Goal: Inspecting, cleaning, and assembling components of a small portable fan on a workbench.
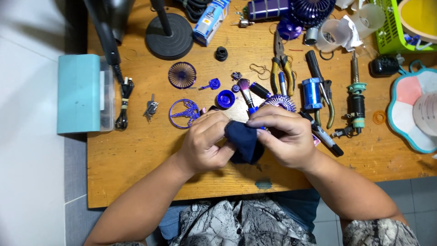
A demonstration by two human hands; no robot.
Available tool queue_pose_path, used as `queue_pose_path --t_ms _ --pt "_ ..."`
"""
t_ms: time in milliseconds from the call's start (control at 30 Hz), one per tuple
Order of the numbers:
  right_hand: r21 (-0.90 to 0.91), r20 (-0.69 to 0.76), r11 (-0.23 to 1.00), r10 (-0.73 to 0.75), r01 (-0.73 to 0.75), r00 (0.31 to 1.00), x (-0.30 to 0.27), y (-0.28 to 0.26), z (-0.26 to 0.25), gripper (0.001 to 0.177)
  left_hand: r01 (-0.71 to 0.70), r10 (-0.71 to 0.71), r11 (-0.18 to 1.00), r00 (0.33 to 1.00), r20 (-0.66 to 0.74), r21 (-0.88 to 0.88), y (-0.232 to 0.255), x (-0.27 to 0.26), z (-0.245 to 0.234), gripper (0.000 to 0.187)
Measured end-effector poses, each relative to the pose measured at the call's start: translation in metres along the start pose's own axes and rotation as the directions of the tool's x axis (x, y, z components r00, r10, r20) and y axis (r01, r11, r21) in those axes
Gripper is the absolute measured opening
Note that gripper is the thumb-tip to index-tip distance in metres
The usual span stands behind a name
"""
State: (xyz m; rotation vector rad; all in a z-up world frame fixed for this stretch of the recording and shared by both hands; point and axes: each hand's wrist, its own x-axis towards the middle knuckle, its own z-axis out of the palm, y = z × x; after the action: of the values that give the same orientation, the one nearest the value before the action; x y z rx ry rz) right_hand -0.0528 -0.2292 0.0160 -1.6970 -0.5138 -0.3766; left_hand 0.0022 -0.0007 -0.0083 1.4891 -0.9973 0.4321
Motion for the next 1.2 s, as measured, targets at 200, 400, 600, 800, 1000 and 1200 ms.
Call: queue_pose_path --t_ms 200,400,600,800,1000,1200 --pt "0.047 -0.008 0.997 0.06 -0.059 0.998 0.003 -0.007 -0.006 0.009 -0.083 0.083 0.997 0.995 0.049 0.005 0.002 0.004 -0.007 0.014" --pt "-0.152 -0.384 0.988 -0.031 -0.03 0.923 0.01 0.009 -0.054 0.011 0.061 -0.06 0.998 0.998 -0.008 0.015 0.002 0.005 -0.012 0.009" --pt "-0.672 -0.34 0.741 -0.336 0.023 0.878 0.036 -0.002 -0.09 0.021 0.236 -0.251 0.956 0.965 0.07 0.173 0.015 0.015 -0.02 0.011" --pt "-0.81 -0.058 0.579 -0.242 0.096 0.969 0.039 -0.003 -0.061 0.034 0.323 -0.331 0.937 0.942 0.047 0.129 0.009 0.014 -0.019 0.007" --pt "-0.022 0.05 0.992 0.125 -0.124 0.991 0.006 0.009 0.003 0.028 0.325 -0.32 0.944 0.944 0.075 -0.066 0.004 0.011 -0.002 0.006" --pt "0.144 -0.028 0.977 0.164 -0.158 0.986 -0.001 0.021 0.005 0.025 0.365 -0.363 0.931 0.919 0.157 0.011 0.007 0.016 -0.008 0.016"
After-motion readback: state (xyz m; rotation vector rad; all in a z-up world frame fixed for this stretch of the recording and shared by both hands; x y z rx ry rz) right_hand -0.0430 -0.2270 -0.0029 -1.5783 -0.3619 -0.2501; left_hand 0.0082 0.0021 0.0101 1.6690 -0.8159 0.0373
